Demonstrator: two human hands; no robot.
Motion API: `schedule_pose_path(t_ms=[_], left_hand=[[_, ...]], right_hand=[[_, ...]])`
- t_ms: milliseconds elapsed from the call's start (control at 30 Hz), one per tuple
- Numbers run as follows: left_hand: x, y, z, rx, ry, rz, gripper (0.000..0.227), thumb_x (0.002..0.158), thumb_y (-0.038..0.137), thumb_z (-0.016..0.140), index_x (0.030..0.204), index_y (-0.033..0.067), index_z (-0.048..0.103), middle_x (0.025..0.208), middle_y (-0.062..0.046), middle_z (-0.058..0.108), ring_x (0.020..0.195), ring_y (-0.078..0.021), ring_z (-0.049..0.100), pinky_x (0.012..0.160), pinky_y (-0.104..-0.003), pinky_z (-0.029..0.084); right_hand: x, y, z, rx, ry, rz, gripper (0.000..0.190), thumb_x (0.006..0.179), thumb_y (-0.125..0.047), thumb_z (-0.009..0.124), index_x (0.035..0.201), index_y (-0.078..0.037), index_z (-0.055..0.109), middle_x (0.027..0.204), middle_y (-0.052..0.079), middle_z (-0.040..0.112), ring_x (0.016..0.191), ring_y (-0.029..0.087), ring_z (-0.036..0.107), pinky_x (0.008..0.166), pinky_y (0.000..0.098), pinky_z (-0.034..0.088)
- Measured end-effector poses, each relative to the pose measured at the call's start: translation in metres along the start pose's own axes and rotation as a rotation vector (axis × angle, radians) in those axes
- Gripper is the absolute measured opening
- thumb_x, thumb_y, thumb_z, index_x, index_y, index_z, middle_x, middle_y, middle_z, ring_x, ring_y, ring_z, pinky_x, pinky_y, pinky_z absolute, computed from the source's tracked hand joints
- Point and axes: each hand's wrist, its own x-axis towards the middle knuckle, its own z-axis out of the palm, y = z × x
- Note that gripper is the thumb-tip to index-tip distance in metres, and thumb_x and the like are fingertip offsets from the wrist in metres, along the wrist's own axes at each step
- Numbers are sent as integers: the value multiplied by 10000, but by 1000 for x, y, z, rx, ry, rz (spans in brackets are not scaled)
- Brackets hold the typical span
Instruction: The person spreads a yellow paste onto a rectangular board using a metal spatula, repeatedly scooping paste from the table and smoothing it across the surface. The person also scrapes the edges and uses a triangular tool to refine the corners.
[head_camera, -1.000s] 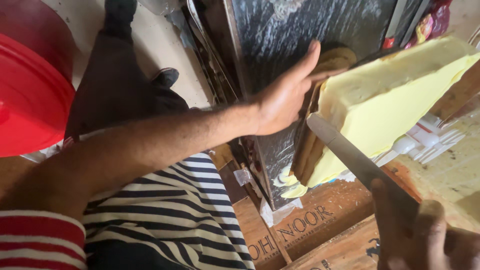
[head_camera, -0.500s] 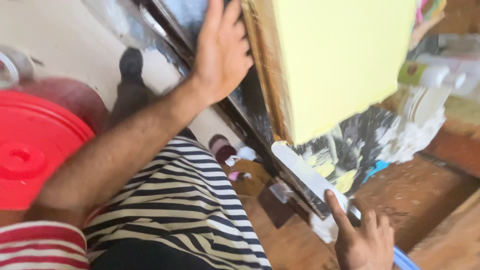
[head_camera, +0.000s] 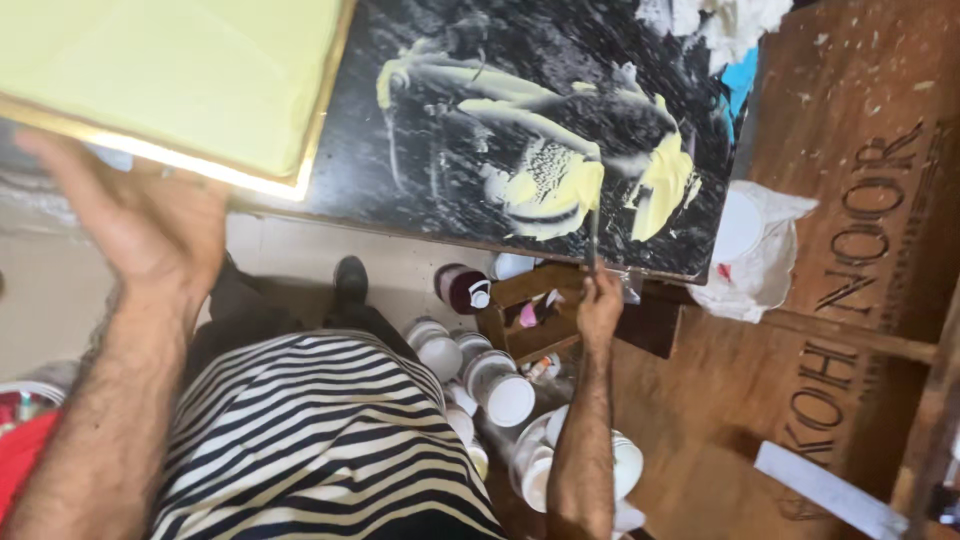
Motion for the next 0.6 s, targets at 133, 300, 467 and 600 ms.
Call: schedule_pose_path(t_ms=[133, 300, 467, 600], left_hand=[[-5, 4, -8, 81, 47, 6, 999, 971, 842, 450, 1619, 323, -105, 1778, -170, -106, 1639, -406, 79, 1237, -633, 223], [-11, -4, -41, 149, 42, 35, 956, 982, 838, 401, 1627, 314, -72, 1779, -248, -30, 1559, -453, 154, 1204, -640, 291], [6, 3, -65, 162, 65, 61, 995, 1007, 815, 406, 1698, 251, -34, 1759, -266, 37, 1551, -428, 218, 1193, -610, 341], [7, 18, -73, 303, 45, 24, 1000, 989, 833, 417, 1652, 201, 15, 1726, -286, 149, 1527, -411, 300, 1182, -592, 386]], right_hand=[[-23, -22, 18, 209, -84, 162, 422, 1025, -70, 610, 1434, -161, 657, 1044, 140, 630, 859, 237, 599, 765, 351, 525], [-58, -102, 63, -385, 207, -127, 619, 858, 15, 626, 1445, -183, 615, 1132, 182, 559, 946, 278, 600, 732, 377, 559], [-42, -126, 72, -218, -58, -374, 785, 826, 92, 575, 1522, -271, 549, 1156, 107, 519, 983, 259, 595, 769, 394, 581], [13, -50, 17, -361, -91, -197, 571, 998, -11, 601, 1474, -326, 595, 1202, 142, 532, 990, 286, 637, 740, 358, 615]])
